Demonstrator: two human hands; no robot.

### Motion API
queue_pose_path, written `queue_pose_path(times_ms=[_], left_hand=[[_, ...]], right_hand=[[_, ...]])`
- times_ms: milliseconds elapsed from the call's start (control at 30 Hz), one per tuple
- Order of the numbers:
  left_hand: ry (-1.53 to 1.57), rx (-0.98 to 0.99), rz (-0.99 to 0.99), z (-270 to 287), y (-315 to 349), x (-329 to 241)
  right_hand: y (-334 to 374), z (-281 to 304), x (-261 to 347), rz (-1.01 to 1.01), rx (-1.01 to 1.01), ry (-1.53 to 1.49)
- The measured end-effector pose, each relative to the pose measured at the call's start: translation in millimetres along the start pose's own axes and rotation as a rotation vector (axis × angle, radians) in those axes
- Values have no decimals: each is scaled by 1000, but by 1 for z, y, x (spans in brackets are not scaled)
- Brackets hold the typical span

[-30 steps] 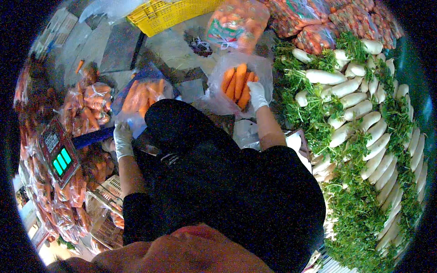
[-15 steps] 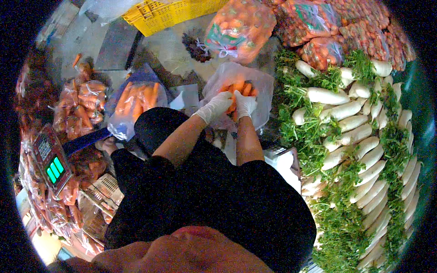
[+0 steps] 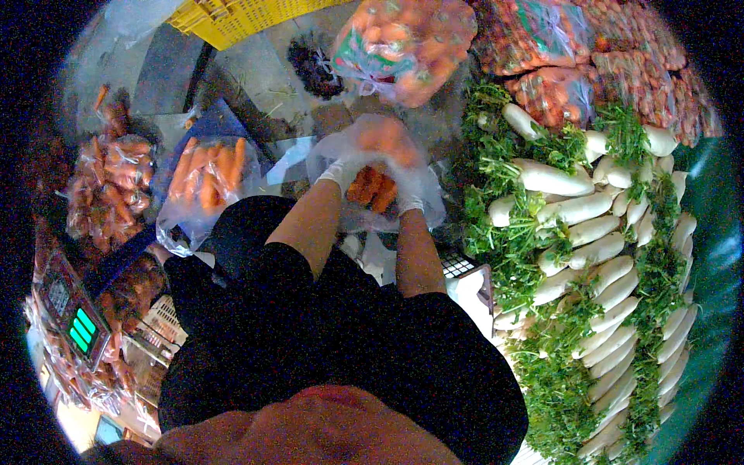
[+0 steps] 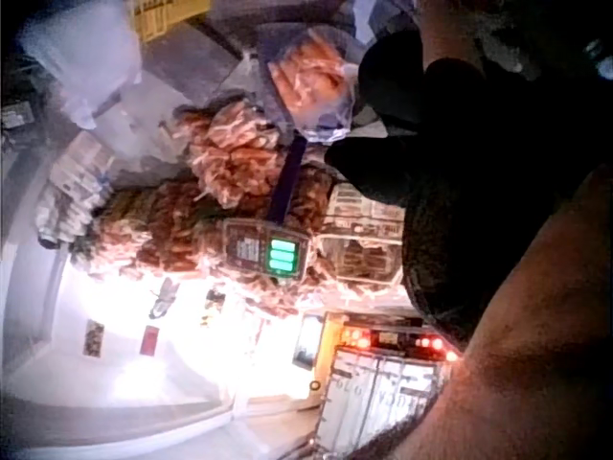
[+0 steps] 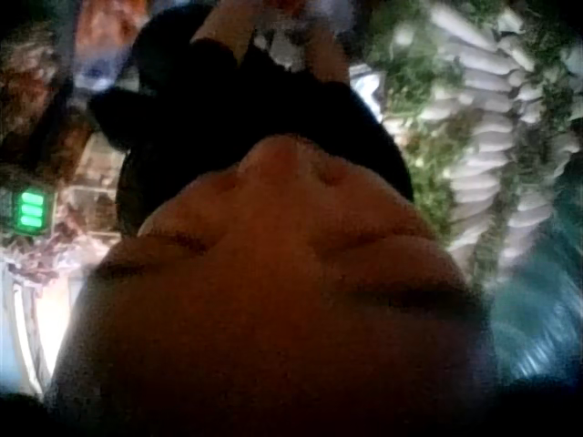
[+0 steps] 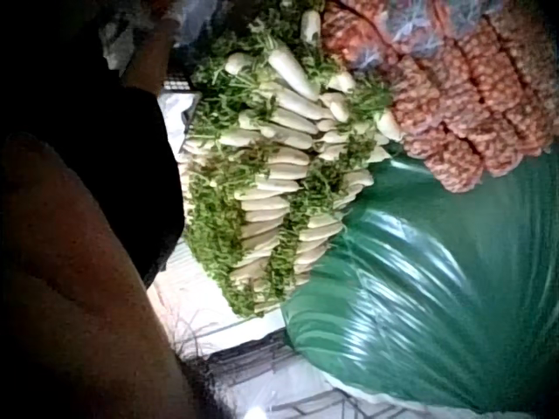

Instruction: The person puts several carrots into plastic bags, weighs the bags on a digital scale, and seals the bags using a tape dispenser.

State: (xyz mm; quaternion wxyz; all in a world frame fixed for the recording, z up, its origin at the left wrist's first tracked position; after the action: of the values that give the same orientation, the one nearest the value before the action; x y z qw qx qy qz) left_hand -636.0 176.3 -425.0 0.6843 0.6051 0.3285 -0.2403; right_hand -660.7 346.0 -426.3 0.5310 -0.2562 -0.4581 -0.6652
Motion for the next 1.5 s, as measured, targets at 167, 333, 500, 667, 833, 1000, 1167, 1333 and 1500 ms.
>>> queue_pose_path(times_ms=[167,333,500,667,833,1000,1167,1333,1500], left_hand=[[206,-19,57,8,26,-28],[200,140,153,11,39,-28],[167,-25,32,-3,25,-8],[308,73,89,-7,21,-8],[203,275,72,-7,34,-27],[-172,285,-28,6,46,-42],[-301,417,-154,28,66,-70],[-385,310,-298,62,117,-109],[-563,145,-478,74,170,-138]], right_hand=[[-7,6,28,-185,146,-147],[-9,23,91,-177,285,-70],[2,28,132,-90,345,180],[29,27,133,-330,351,-436],[56,20,106,-590,323,-764],[78,23,106,-215,-2,-700],[105,39,139,-289,128,-923],[87,28,154,-165,249,-929],[82,-7,134,-320,413,-1329]])
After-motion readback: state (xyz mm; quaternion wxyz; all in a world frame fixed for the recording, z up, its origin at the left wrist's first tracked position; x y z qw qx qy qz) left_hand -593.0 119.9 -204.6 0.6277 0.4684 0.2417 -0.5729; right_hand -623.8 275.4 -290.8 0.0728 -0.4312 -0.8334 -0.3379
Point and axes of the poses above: each hand's wrist, its own y-axis away from the middle knuckle, its own z-axis out of the back of the hand, x = y × z, the point moved 2 cm from there along -y, towards the middle knuckle, and after that the axes turned 3 degrees about -z, right-handed, at the moved point
